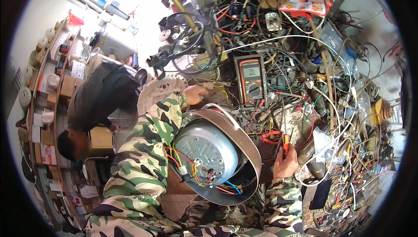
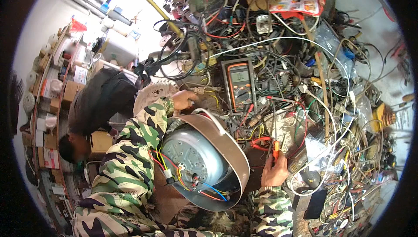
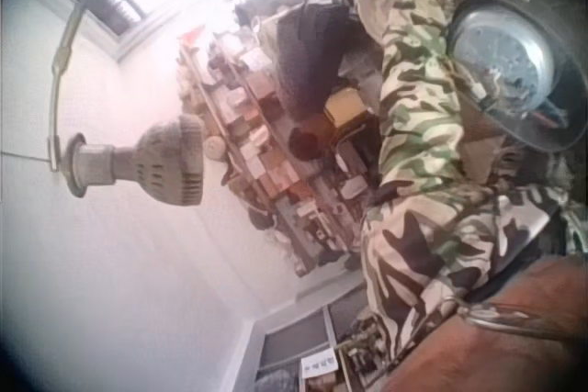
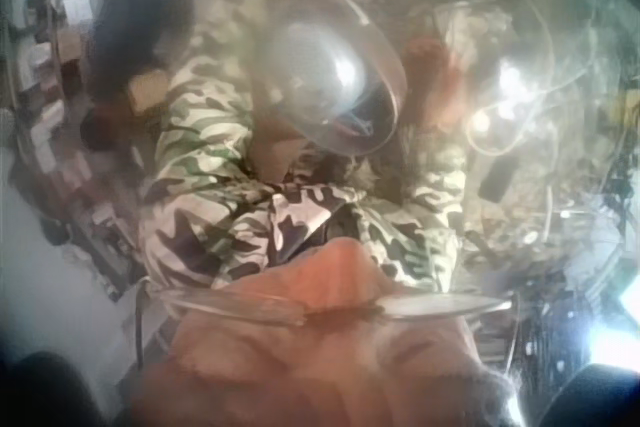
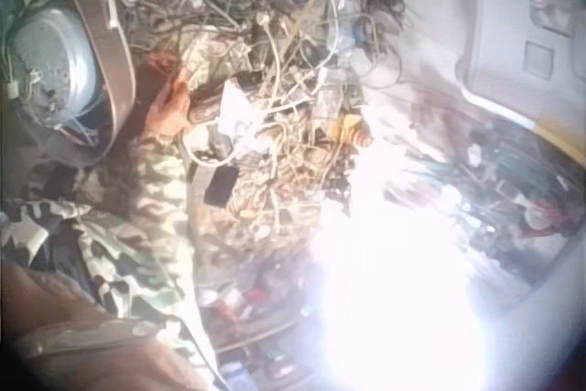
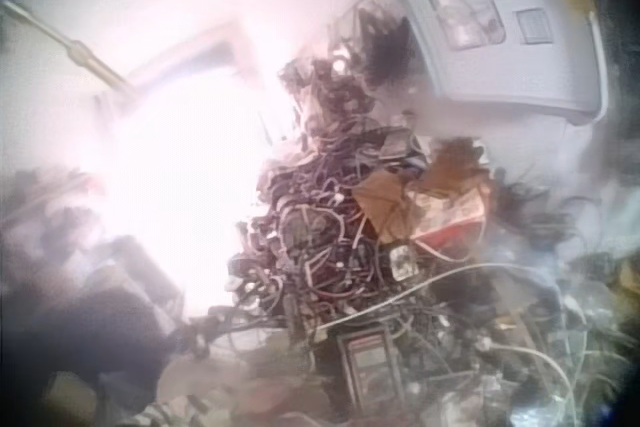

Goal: The person is repairing a rice cooker. They use a multimeter to test the internal wiring and components. They also handle the cooker's lid and inner pot, placing them on the workbench.

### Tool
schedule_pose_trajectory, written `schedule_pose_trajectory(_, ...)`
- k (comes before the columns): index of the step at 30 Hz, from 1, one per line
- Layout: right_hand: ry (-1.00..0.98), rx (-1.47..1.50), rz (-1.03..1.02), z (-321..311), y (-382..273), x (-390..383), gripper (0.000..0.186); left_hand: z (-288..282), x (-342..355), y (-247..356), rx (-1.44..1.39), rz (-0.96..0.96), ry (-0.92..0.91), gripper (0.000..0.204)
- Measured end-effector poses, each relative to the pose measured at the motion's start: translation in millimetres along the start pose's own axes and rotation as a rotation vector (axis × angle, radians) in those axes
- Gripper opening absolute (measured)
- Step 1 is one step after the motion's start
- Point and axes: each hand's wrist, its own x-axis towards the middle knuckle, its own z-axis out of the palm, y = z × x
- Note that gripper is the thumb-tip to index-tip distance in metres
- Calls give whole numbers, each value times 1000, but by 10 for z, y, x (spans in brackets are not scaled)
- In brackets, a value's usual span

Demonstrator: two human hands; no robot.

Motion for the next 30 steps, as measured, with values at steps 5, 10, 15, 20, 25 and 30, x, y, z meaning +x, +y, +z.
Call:
schedule_pose_trajectory(5,-154,-427,-22,212,71,79,30,-302,-949,-41,-291,24,255,43)
schedule_pose_trajectory(10,-236,-646,-44,163,240,95,51,7,-2772,180,-549,19,587,29)
schedule_pose_trajectory(15,-85,-536,-156,-599,-725,-51,35,1103,-4455,-388,-827,-185,666,29)
schedule_pose_trajectory(20,-65,21,-467,-568,-1494,-398,35,2029,-5532,-1306,-1145,-488,1196,26)
schedule_pose_trajectory(25,-554,197,-664,-94,-3072,-1529,38,2037,-6050,-2107,-1422,-522,1565,52)
schedule_pose_trajectory(30,-841,363,-568,684,-3958,-2280,52,1667,-5907,-2530,-1880,-370,1342,90)
